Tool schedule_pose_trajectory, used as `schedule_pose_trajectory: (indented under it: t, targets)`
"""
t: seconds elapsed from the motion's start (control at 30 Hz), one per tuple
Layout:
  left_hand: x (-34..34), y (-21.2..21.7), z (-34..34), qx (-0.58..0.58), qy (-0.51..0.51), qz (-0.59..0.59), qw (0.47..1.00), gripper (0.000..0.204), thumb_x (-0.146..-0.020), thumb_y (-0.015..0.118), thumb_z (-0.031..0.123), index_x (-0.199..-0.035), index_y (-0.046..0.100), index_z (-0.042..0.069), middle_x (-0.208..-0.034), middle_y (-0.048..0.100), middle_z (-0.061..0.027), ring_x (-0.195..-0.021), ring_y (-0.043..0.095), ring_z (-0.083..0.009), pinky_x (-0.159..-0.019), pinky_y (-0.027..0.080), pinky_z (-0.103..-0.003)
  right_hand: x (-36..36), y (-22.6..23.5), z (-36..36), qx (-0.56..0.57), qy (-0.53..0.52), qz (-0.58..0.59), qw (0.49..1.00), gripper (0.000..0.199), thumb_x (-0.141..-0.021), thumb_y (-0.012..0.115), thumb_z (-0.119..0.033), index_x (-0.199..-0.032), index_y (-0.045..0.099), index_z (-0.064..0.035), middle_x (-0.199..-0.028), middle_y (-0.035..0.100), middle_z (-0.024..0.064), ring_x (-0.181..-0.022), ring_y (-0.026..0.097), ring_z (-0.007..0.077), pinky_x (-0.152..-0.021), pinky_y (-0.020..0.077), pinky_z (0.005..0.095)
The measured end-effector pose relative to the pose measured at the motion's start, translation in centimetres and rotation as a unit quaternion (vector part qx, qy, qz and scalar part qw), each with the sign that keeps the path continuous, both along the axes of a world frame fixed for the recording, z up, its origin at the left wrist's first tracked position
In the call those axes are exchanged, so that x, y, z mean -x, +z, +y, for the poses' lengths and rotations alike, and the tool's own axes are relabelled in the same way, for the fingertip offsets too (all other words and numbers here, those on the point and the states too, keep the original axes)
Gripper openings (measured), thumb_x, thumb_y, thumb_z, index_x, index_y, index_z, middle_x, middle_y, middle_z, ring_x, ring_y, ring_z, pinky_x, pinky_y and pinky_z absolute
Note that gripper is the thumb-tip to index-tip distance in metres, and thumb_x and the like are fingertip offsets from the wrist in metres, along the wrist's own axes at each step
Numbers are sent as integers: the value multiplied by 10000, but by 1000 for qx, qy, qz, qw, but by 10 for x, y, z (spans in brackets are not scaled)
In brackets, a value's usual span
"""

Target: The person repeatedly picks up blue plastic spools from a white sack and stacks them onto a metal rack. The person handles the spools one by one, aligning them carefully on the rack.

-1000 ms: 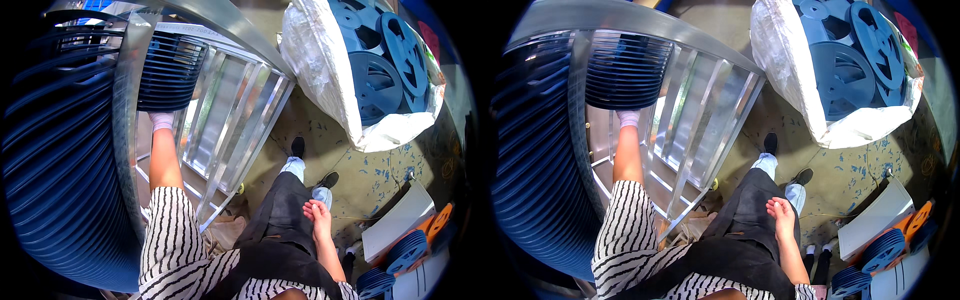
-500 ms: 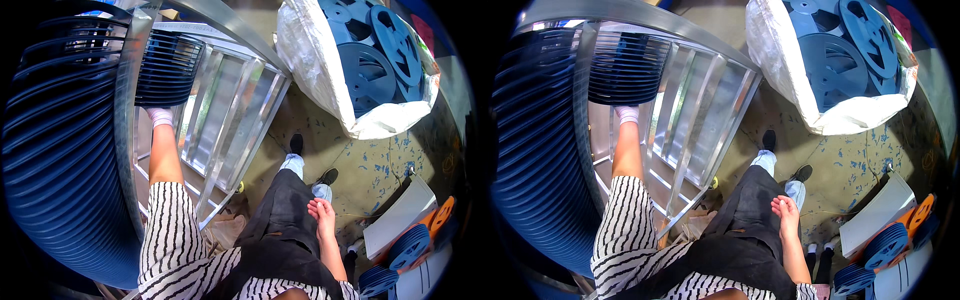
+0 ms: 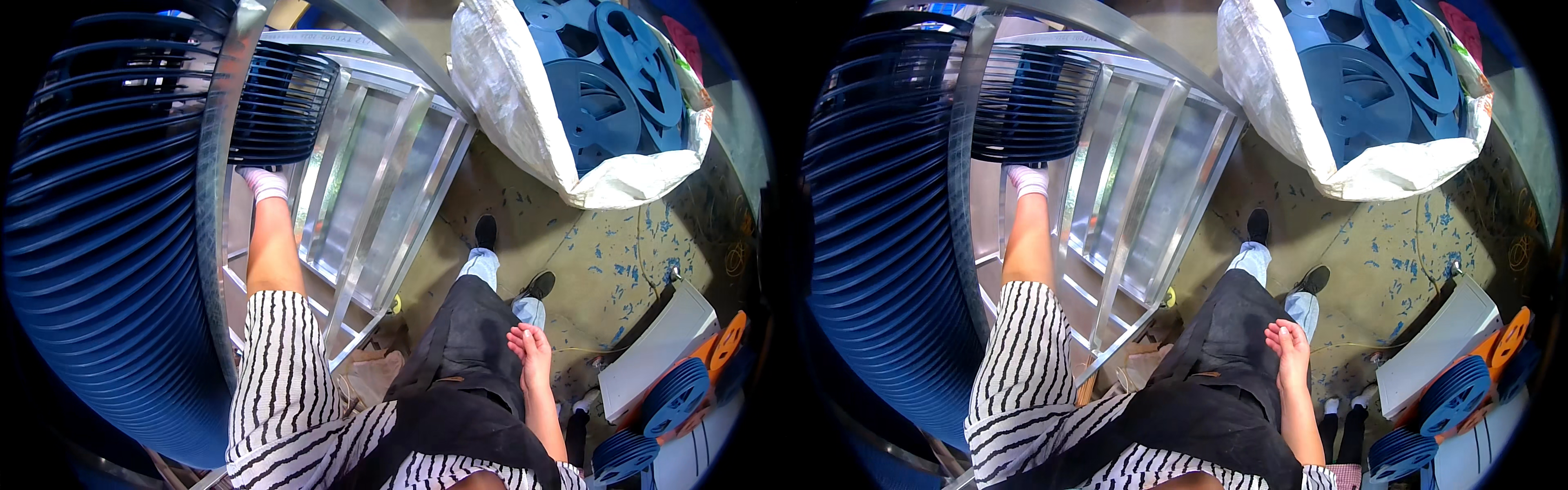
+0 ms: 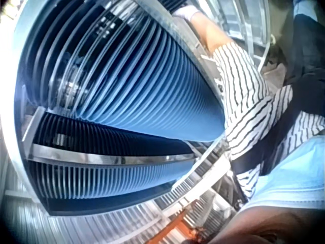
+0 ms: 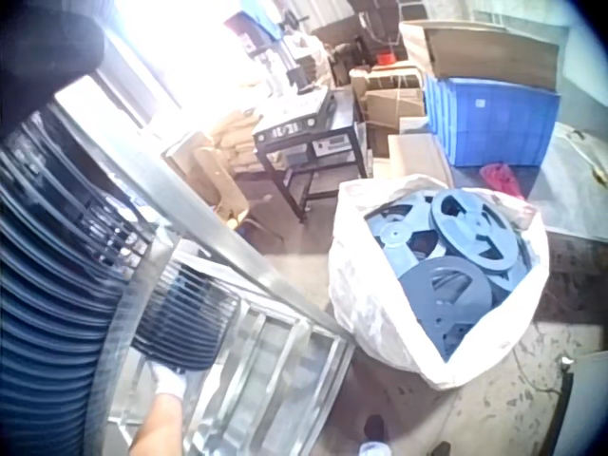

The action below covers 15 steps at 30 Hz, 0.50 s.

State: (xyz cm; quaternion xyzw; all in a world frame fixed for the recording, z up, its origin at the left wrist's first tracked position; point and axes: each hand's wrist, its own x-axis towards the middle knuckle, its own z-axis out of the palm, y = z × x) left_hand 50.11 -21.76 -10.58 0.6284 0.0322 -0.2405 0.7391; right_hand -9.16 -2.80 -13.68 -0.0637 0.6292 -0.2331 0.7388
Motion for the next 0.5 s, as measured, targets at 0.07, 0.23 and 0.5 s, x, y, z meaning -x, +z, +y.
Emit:
schedule_pose_trajectory:
  t: [0.07,0.23,0.5]
  targets:
    - [0,-2,2,-6,13,-2,1000,551,-892,391,539,-1276,564,183,-1361,514,-23,-1252,425,-251,-1060,284,-466,-1,1,2,0,0,0,1000,216,-975,512,-174,-1100,558,-5,-1029,641,120,-900,653,180,-773,541,272]
    - [-17,-16,12,-7,67,10,998,612,-884,338,580,-1348,501,216,-1433,445,-8,-1326,350,-218,-1095,173,-494,-2,1,4,-1,8,-6,1000,225,-980,500,-158,-1122,558,7,-1044,637,117,-917,647,174,-788,529,265]
    - [3,-6,8,36,22,58,997,679,-873,274,646,-1412,427,263,-1486,381,-2,-1385,292,-229,-1120,149,-500,-3,3,6,13,-4,0,1000,227,-979,502,-157,-1124,557,9,-1041,638,120,-912,651,178,-780,535,267]
